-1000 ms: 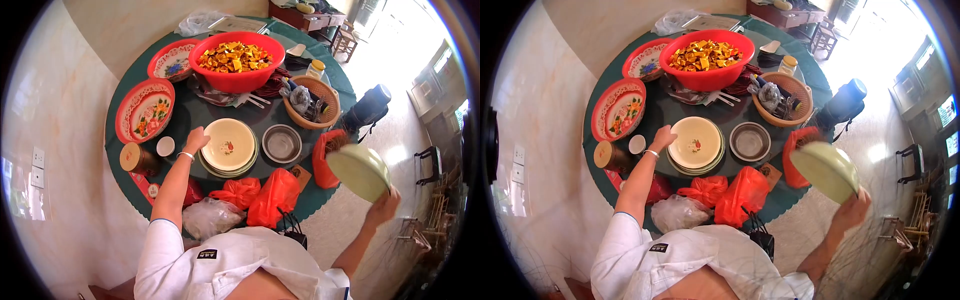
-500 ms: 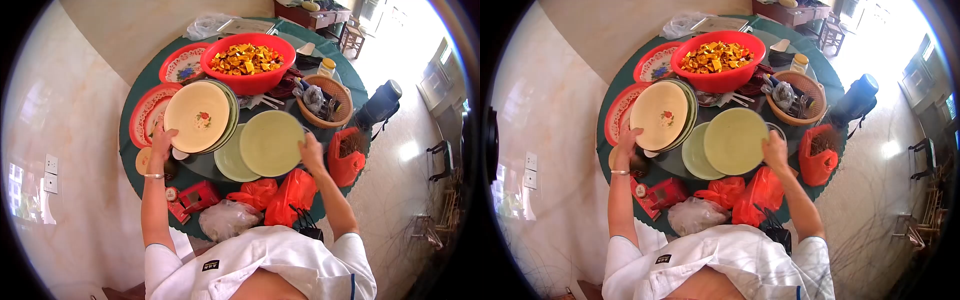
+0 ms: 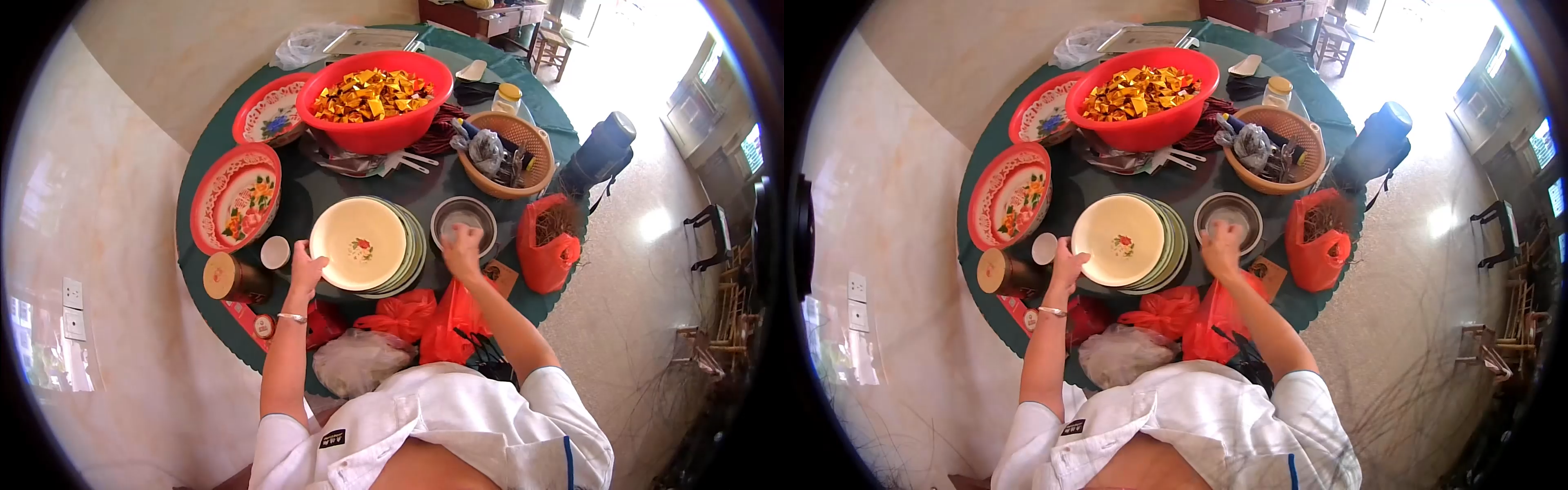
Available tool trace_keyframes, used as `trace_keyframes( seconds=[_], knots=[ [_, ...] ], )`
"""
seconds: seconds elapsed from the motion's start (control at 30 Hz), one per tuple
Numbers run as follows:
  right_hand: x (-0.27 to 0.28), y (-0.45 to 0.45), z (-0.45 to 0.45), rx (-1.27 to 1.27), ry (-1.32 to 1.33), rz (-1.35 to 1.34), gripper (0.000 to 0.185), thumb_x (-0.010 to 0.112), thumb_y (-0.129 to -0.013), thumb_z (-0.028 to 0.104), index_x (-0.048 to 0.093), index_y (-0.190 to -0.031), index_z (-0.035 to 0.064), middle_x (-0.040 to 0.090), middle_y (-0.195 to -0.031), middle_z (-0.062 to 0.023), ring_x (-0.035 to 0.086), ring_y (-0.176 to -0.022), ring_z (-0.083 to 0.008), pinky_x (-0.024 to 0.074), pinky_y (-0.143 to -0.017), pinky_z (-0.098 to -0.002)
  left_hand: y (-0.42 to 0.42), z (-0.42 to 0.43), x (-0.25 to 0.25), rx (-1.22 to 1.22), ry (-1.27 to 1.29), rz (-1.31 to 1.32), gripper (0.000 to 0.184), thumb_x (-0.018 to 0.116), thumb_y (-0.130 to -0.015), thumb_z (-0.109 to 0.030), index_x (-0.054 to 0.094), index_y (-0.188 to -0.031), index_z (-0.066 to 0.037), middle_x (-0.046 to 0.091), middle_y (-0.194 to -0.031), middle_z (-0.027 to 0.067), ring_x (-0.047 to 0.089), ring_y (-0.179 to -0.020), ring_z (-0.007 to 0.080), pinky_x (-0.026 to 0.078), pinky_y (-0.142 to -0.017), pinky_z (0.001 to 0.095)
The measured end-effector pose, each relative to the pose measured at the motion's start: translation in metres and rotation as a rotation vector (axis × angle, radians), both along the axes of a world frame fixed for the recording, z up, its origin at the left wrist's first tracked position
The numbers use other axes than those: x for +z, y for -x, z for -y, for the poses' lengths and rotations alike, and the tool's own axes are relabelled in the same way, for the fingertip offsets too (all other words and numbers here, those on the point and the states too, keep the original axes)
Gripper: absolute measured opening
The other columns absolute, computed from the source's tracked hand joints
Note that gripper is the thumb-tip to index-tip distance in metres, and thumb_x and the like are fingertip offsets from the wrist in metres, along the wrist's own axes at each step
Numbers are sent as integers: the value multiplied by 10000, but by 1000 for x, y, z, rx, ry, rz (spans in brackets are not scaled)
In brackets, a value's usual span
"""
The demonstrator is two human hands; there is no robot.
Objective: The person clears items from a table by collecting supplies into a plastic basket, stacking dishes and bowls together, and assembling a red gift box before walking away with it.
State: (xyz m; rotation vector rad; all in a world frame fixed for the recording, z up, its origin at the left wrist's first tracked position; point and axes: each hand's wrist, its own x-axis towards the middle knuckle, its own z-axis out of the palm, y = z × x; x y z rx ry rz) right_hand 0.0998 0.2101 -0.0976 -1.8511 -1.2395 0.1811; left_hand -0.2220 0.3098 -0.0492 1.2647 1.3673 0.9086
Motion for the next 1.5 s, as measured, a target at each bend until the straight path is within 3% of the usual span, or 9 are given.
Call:
trace_keyframes(
  seconds=[0.27, 0.37, 0.47, 0.7, 0.83, 0.93, 1.07, 1.27, 1.5],
  knots=[
    [-17, -74, 20, -330, 280, 102, 626, 711, -760, 204, 402, -1254, -23, 407, -1087, -294, 397, -1056, -448, 357, -944, -446, -23, -9, -52, -91, -54, -362, 560, 597, -750, -91, 412, -1275, -22, 606, -1047, 235, 621, -967, 349, 489, -820, 388],
    [-47, -95, 14, -173, 369, -131, 517, 659, -793, 163, 395, -1173, -69, 535, -1006, -311, 583, -900, -417, 495, -752, -469, -42, 11, 7, -266, -88, -1060, 624, 614, -801, -237, 366, -1343, -54, 563, -1080, 210, 610, -933, 379, 512, -764, 456],
    [-24, -87, 11, -129, 368, -412, 356, 560, -821, 81, 403, -1106, -65, 622, -872, -281, 667, -698, -350, 546, -535, -423, -44, 20, 16, -225, -124, -1162, 659, 585, -841, -389, 354, -1378, -84, 474, -1186, 264, 582, -966, 421, 492, -801, 475],
    [48, -49, -1, 14, 22, -322, 310, 506, -816, 44, 443, -1113, -19, 622, -751, -183, 642, -577, -254, 529, -475, -362, -6, 19, -21, -55, -218, -811, 633, 553, -863, -402, 396, -1315, 12, 487, -1143, 280, 581, -959, 432, 483, -847, 451],
    [65, 7, -14, 315, 101, -237, 311, 523, -814, 46, 453, -1113, -1, 599, -663, -194, 621, -555, -320, 482, -483, -414, 21, -3, -30, 271, 223, -37, 432, 520, -892, -265, 450, -1222, 5, 540, -1001, 152, 624, -709, 272, 526, -604, 343],
    [35, 38, -28, 425, 66, -136, 321, 565, -811, 57, 455, -1102, -24, 558, -623, -246, 573, -557, -432, 437, -523, -481, 48, -22, -48, 515, 405, 392, 292, 504, -926, -261, 477, -1140, -63, 517, -879, 73, 590, -727, 208, 486, -543, 296],
    [21, 54, -26, 359, 134, 97, 432, 634, -803, 104, 444, -1163, -40, 535, -892, -272, 571, -774, -428, 469, -652, -471, 78, -48, -74, 771, 556, 635, 204, 453, -913, -151, 449, -1105, -81, 474, -864, 93, 597, -742, 263, 486, -541, 311],
    [36, 54, -12, 342, 80, 213, 543, 682, -763, 108, 431, -1220, -41, 430, -1070, -283, 443, -1021, -433, 416, -852, -467, 95, -73, -104, 785, 617, 708, 360, 346, -890, -67, 409, -1244, -72, 546, -946, 178, 628, -729, 322, 545, -517, 371],
    [45, 39, 8, 307, 49, 186, 481, 715, -723, 86, 503, -1146, -3, 460, -1049, -244, 434, -1010, -380, 372, -887, -454, 82, -69, -86, 665, 339, 215, 301, 336, -893, -60, 545, -1109, -45, 639, -745, 131, 631, -568, 195, 469, -407, 258]
  ],
)
